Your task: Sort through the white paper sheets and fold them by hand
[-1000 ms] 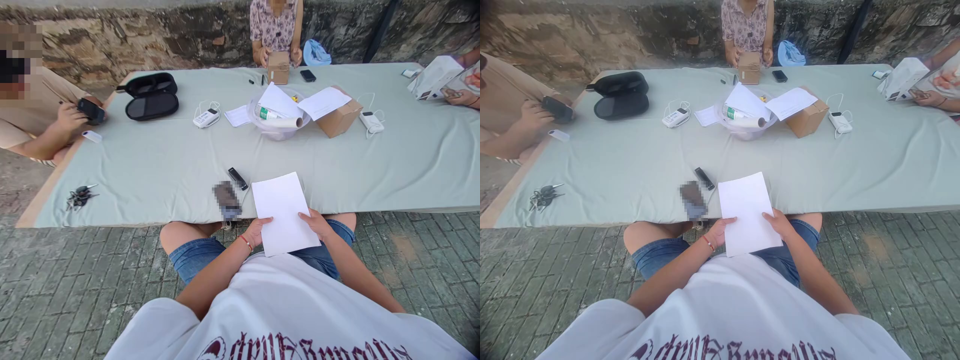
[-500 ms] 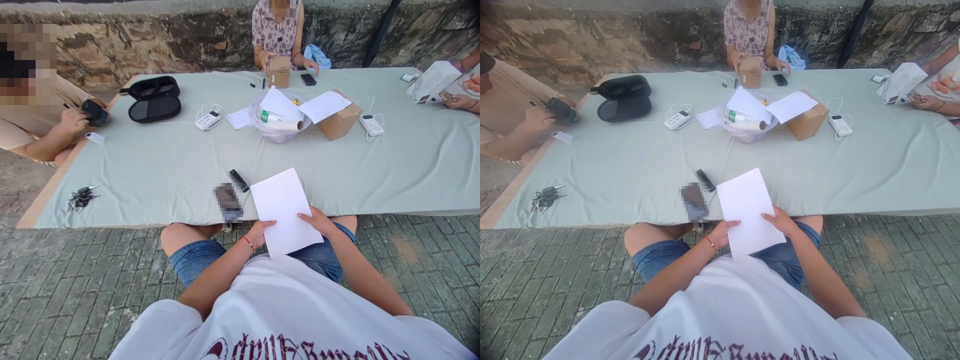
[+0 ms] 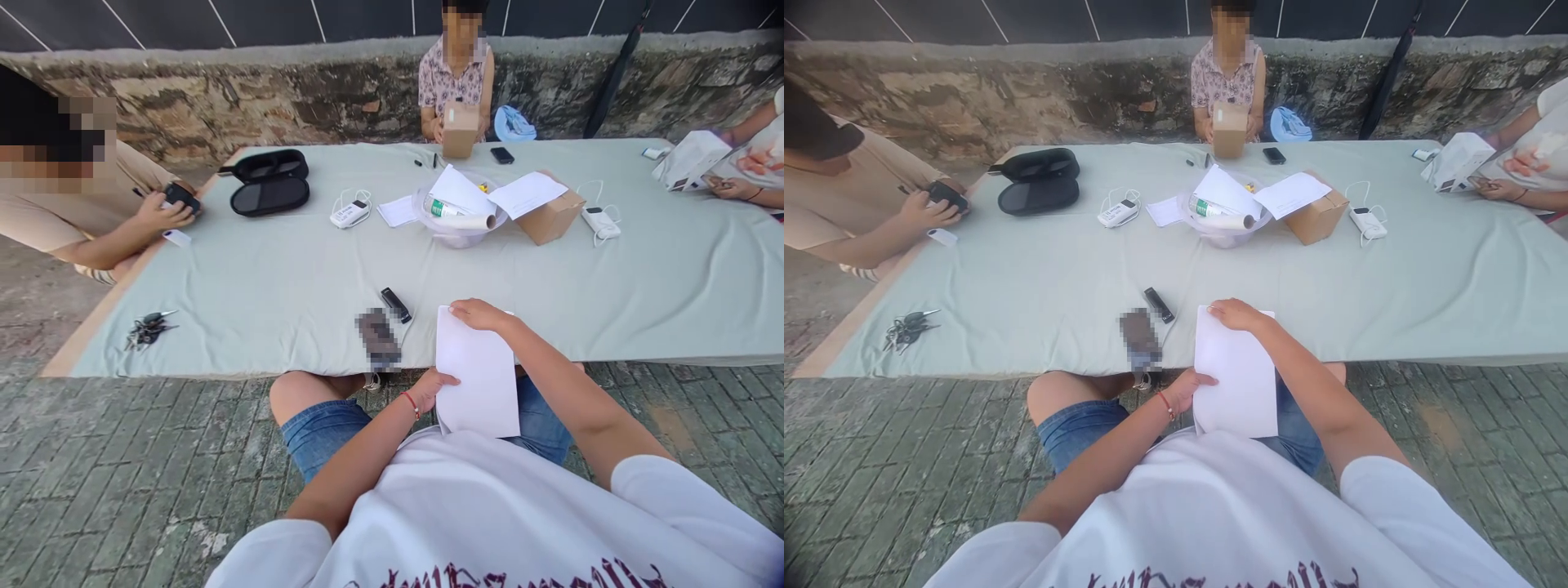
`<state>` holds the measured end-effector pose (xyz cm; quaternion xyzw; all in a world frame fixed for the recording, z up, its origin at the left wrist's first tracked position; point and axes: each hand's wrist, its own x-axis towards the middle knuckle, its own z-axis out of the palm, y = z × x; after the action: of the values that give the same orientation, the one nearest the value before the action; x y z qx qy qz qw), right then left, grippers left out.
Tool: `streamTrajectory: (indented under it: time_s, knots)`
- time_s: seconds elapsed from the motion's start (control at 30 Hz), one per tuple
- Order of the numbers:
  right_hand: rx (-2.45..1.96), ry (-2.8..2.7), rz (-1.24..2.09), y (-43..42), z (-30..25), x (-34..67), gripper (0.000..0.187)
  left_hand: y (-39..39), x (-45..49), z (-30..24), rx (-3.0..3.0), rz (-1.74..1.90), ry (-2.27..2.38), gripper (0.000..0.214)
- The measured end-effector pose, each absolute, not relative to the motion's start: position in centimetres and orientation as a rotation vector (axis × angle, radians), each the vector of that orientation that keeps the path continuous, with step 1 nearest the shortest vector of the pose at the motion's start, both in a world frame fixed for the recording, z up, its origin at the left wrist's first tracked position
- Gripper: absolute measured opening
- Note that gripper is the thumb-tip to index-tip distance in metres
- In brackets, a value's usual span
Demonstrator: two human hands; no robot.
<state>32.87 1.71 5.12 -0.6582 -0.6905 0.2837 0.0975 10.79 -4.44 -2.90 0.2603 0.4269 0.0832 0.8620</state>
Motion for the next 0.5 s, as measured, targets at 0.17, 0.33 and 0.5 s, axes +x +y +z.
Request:
streamTrajectory:
  time_s: [0.17, 0.33, 0.5]
  knots:
    - [-2.019, -2.091, 0.882, 2.1, 4.6, 32.2, 0.044, -4.6, 10.2, -3.1, 0.527, 0.157, 0.866, 0.045]
    - [-2.086, -2.08, 0.944, 2.2, 3.6, 31.6, 0.031, -4.8, 10.2, -3.7, 0.438, 0.159, 0.887, 0.038]
    - [-2.215, -1.964, 0.838, 2.6, 2.4, 31.3, 0.033, -5.7, 9.9, -3.8, 0.42, 0.264, 0.903, 0.039]
